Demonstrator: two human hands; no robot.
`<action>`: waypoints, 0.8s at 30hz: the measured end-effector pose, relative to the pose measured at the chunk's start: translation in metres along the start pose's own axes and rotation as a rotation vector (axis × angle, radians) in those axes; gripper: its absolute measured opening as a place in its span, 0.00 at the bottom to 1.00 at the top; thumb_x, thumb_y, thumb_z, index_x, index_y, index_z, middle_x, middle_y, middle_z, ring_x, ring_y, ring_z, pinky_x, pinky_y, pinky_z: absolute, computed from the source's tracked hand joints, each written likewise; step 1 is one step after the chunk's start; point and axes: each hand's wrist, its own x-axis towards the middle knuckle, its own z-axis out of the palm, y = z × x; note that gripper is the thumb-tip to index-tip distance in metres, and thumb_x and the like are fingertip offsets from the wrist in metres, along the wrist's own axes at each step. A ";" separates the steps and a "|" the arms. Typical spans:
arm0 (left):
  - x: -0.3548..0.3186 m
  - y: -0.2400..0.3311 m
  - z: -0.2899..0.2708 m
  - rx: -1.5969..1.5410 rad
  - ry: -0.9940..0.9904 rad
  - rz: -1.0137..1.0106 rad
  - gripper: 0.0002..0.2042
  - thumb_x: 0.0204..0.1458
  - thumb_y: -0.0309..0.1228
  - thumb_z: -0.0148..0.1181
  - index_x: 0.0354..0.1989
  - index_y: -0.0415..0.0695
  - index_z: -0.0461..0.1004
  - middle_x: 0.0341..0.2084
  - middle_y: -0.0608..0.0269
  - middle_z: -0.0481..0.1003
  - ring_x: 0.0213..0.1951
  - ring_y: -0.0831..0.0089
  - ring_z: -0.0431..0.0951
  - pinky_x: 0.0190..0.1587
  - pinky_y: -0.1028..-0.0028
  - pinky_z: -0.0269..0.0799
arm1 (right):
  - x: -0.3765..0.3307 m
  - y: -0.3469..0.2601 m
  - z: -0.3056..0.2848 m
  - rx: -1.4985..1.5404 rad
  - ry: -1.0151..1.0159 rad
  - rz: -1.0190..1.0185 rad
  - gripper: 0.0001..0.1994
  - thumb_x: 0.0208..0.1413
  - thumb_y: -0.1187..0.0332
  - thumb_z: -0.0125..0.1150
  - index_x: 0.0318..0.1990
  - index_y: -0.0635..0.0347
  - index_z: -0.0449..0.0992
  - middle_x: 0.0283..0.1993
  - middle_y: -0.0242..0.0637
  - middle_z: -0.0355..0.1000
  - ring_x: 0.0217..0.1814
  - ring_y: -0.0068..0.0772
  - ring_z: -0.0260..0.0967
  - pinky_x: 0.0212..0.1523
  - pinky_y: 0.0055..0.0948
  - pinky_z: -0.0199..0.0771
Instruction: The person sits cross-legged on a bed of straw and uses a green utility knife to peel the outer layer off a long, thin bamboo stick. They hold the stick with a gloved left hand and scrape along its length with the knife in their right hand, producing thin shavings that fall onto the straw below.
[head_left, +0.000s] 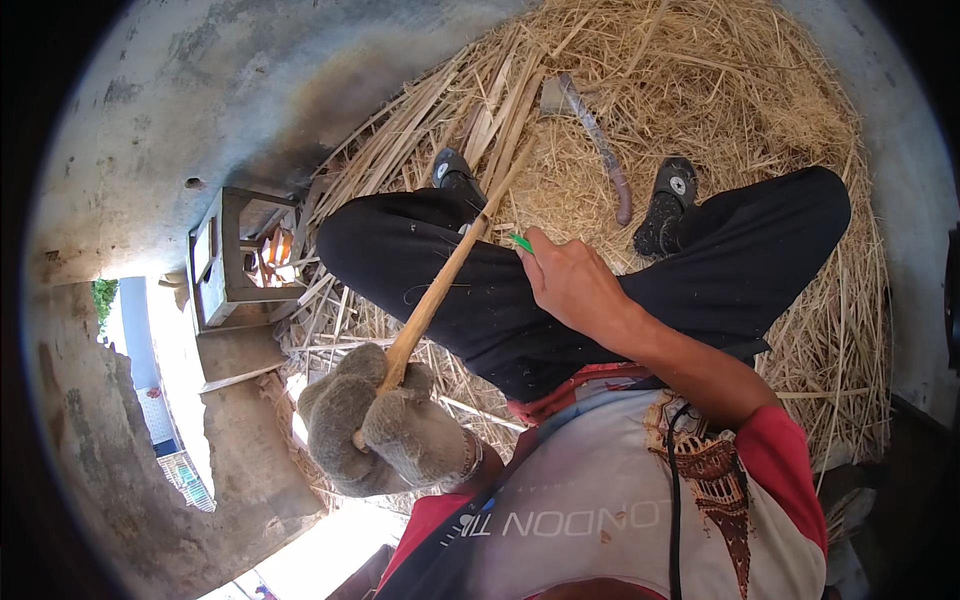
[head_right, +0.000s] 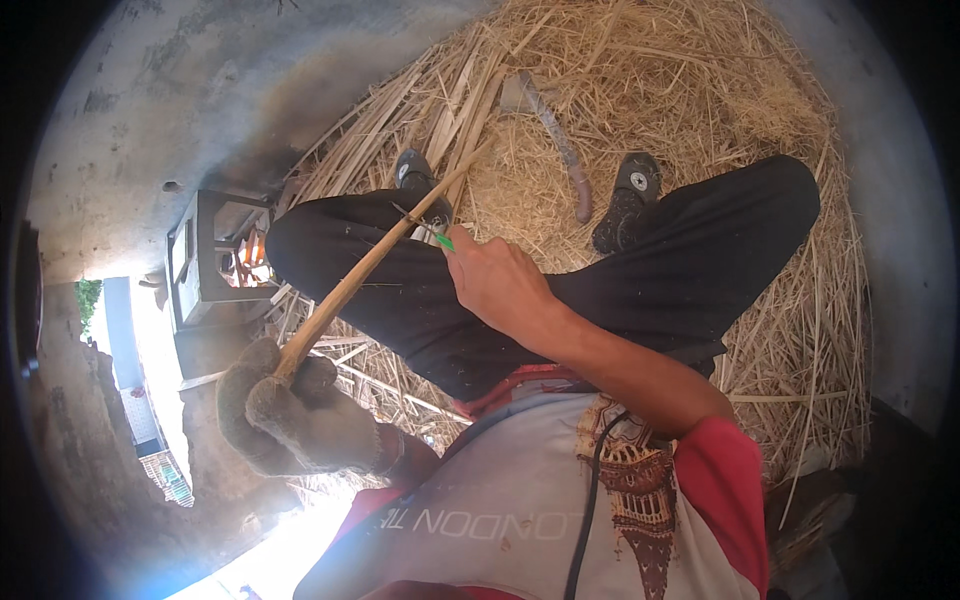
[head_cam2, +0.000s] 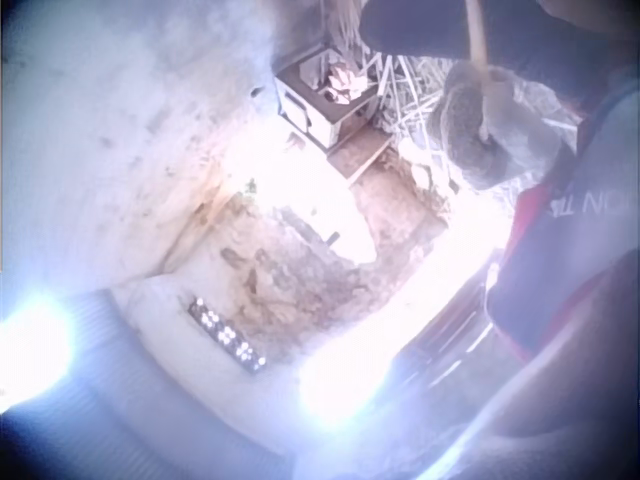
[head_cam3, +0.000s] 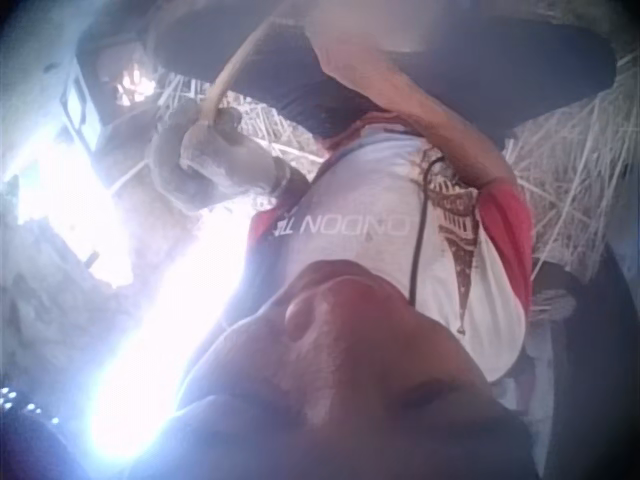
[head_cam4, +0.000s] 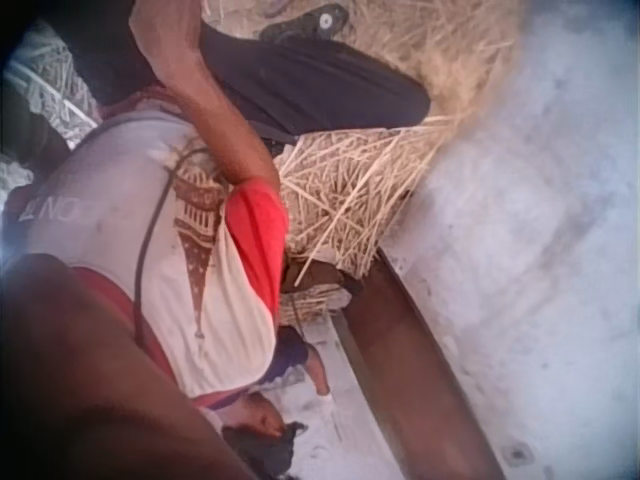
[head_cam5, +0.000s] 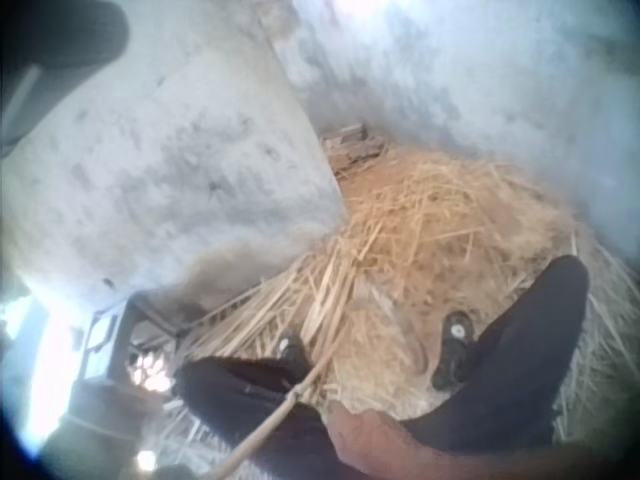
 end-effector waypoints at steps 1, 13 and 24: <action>0.002 0.000 0.002 -0.015 0.015 -0.026 0.15 0.62 0.38 0.54 0.36 0.35 0.73 0.19 0.55 0.73 0.14 0.75 0.69 0.13 0.81 0.63 | 0.002 -0.002 -0.003 0.008 -0.025 0.004 0.09 0.64 0.67 0.54 0.37 0.65 0.67 0.19 0.56 0.69 0.22 0.63 0.70 0.23 0.52 0.69; 0.010 0.002 0.016 -0.045 0.348 -0.401 0.13 0.51 0.30 0.67 0.33 0.30 0.74 0.26 0.46 0.76 0.14 0.77 0.68 0.11 0.84 0.57 | 0.008 -0.049 -0.007 0.066 -0.032 -0.206 0.08 0.63 0.68 0.56 0.36 0.62 0.66 0.17 0.49 0.68 0.20 0.57 0.70 0.21 0.48 0.70; 0.013 0.003 0.014 -0.054 0.336 -0.421 0.10 0.51 0.26 0.65 0.35 0.30 0.75 0.28 0.47 0.78 0.15 0.78 0.71 0.11 0.84 0.59 | 0.009 -0.052 -0.005 -0.021 -0.028 -0.124 0.09 0.64 0.65 0.54 0.39 0.63 0.68 0.18 0.52 0.70 0.23 0.60 0.72 0.24 0.51 0.72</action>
